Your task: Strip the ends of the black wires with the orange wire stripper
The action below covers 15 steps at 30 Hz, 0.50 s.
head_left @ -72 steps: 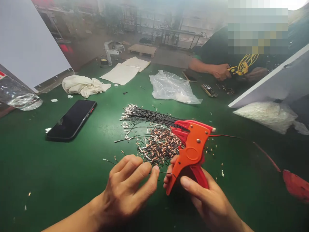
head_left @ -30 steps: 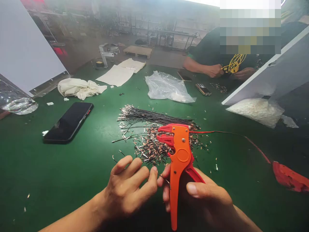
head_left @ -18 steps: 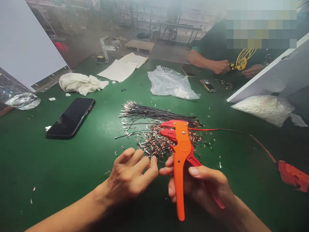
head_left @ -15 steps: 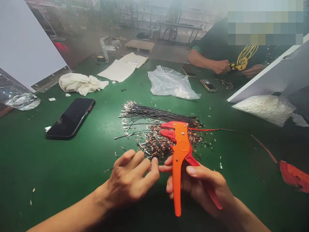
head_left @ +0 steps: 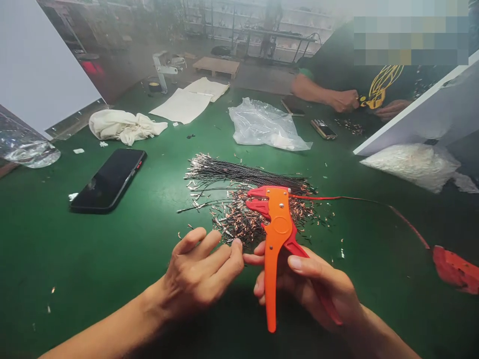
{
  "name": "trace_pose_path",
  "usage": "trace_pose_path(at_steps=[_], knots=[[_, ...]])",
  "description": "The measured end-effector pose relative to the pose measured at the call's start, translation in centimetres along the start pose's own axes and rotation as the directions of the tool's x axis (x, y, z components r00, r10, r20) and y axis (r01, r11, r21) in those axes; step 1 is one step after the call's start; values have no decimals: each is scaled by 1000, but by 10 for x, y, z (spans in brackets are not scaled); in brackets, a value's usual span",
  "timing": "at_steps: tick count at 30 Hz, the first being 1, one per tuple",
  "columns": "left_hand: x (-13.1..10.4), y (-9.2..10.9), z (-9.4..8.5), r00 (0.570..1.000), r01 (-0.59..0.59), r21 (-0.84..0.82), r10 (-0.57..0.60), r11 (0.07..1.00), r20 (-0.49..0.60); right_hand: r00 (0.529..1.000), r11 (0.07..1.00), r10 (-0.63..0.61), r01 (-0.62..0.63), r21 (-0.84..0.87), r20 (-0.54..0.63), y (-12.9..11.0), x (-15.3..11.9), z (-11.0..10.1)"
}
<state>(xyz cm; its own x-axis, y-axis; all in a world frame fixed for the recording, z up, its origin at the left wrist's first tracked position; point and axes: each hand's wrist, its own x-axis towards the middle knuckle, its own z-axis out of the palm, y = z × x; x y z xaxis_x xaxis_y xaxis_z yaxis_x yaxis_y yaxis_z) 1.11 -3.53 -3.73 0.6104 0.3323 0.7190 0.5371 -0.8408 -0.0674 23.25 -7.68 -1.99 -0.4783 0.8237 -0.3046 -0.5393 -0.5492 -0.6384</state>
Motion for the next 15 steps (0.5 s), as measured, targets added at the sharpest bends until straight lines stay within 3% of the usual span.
trace_pose_path(at_steps=[7,10,15], knots=[[1,-11,0,989,141,84,-143,986,22,998,999,-38,37,-27,-51,-6,-4,-7],[3,-9,4,992,124,11,-125,992,20,996,995,-82,79,-62,-33,-7,-3,-7],[4,-2,10,970,244,-174,-242,954,31,996,999,-52,52,0,71,-2,2,0]])
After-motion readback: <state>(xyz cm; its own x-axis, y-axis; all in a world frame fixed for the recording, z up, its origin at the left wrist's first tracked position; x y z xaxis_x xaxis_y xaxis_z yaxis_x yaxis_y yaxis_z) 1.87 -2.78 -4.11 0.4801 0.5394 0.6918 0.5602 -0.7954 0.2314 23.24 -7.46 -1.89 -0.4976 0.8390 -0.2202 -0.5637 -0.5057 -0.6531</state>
